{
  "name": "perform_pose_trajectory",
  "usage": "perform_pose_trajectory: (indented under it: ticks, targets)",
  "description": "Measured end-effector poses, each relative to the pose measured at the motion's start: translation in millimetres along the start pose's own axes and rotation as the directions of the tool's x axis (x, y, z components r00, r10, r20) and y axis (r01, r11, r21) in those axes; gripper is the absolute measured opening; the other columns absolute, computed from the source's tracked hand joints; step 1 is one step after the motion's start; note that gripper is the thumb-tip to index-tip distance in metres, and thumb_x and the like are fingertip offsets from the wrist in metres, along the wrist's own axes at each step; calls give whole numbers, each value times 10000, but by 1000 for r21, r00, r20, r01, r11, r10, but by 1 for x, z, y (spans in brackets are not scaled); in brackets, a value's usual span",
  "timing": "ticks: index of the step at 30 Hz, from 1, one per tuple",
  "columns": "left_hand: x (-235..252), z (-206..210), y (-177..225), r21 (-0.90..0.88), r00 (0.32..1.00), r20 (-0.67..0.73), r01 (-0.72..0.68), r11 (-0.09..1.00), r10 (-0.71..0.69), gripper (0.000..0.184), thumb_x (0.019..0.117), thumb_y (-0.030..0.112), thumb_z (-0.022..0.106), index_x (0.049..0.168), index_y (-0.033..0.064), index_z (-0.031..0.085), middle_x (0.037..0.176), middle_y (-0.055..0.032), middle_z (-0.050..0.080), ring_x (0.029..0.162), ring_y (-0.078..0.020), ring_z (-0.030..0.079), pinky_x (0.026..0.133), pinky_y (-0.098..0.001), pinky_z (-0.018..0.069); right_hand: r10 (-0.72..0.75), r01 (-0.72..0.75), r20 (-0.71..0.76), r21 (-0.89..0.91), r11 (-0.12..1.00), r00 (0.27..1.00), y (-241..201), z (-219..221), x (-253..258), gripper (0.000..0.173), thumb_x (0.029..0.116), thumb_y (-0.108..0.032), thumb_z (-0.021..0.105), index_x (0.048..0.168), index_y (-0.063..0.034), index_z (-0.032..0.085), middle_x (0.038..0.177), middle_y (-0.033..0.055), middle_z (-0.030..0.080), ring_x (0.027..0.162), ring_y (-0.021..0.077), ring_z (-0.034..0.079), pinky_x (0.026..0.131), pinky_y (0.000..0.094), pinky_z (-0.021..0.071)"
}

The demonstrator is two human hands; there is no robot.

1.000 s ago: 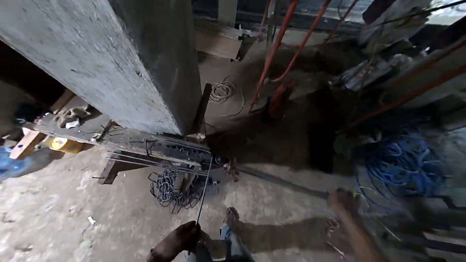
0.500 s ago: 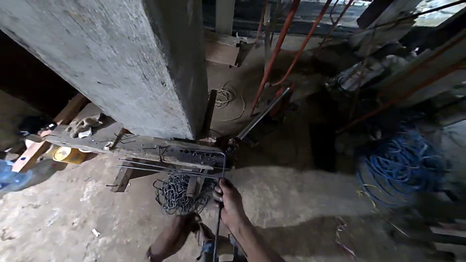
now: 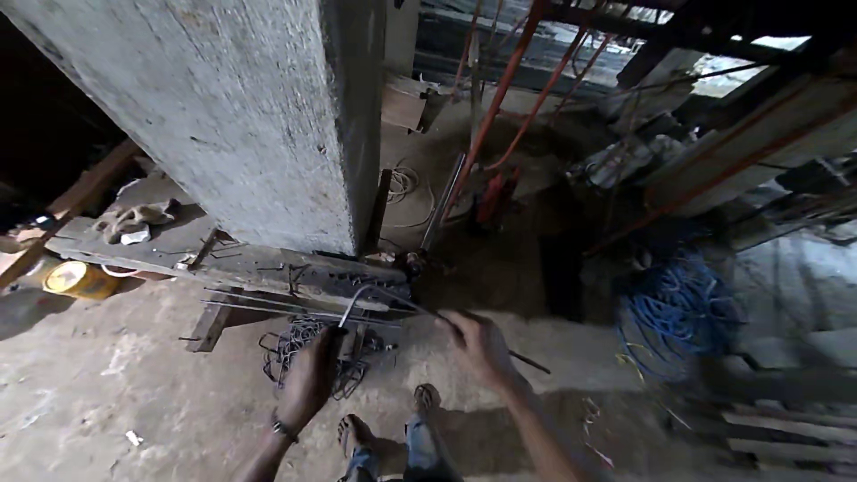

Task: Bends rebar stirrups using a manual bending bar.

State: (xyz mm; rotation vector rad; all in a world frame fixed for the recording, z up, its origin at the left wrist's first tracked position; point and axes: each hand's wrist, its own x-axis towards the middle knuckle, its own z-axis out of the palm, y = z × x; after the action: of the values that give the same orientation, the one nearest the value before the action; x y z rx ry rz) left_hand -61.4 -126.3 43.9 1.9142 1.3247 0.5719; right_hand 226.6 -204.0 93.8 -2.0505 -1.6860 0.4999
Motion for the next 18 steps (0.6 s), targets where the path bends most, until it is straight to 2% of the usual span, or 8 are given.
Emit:
perform_pose_trajectory:
  ticks: [2,7,9,11,15,16,17,18]
  targets:
    - [21,36,-14,-112,985,125,133,985,-119,327,1099,238,430,1230,34,650,802,-74,626,641,-177,590,636,-398,534,145,-137,207,-52,989,968,36,8,34,415,1092,-413,464,1290,-140,704,1089,132,749,1009,304,718,918,555,547]
    - [64,89,-27,-131,932,187,337,932,-310,359,1111,277,418,1249,42,650,873,-101,653,734,-204,619,732,-423,538,173,-138,381,-119,983,908,97,39,96,409,1096,-405,456,1310,-149,692,1186,127,733,1124,297,693,996,543,520]
    - [69,101,-27,-96,917,181,377,921,-356,374,1111,287,421,1308,49,633,907,-131,668,769,-242,640,758,-462,546,158,-127,453,-98,987,877,113,47,109,412,1098,-398,455,1330,-145,682,1211,134,725,1144,297,685,1009,544,513]
    - [69,111,-24,-25,911,136,397,918,-390,386,1103,265,435,1383,76,620,1006,-170,711,875,-293,684,848,-517,548,125,-112,528,-56,992,840,127,50,117,414,1101,-392,450,1337,-137,674,1225,139,716,1151,293,680,1022,528,510]
    - [64,115,-25,23,922,72,381,924,-382,360,1088,230,475,1371,80,638,996,-161,717,848,-260,682,834,-492,550,-77,74,694,34,997,716,141,23,147,428,1080,-386,514,1259,-43,696,1175,192,713,1123,325,678,1025,522,505]
    - [63,115,-25,18,918,71,390,920,-391,354,1085,231,478,1368,95,642,986,-144,716,829,-238,682,817,-471,557,-126,93,678,86,992,724,146,12,168,427,1043,-376,597,1249,-16,699,1180,214,705,1119,337,676,1026,515,512]
    - [62,116,-27,6,917,70,394,919,-393,345,1083,221,478,1360,100,644,974,-130,711,810,-221,674,800,-452,558,-160,105,620,124,987,768,151,1,194,435,1006,-317,672,1298,6,661,1223,244,677,1133,359,661,1026,514,514]
    - [61,116,-28,-9,913,76,403,915,-401,341,1079,205,477,1359,101,642,984,-124,710,812,-211,671,803,-441,557,-170,144,539,90,985,825,157,-7,224,473,975,-245,722,1379,-30,608,1303,256,637,1190,390,631,1036,544,506]
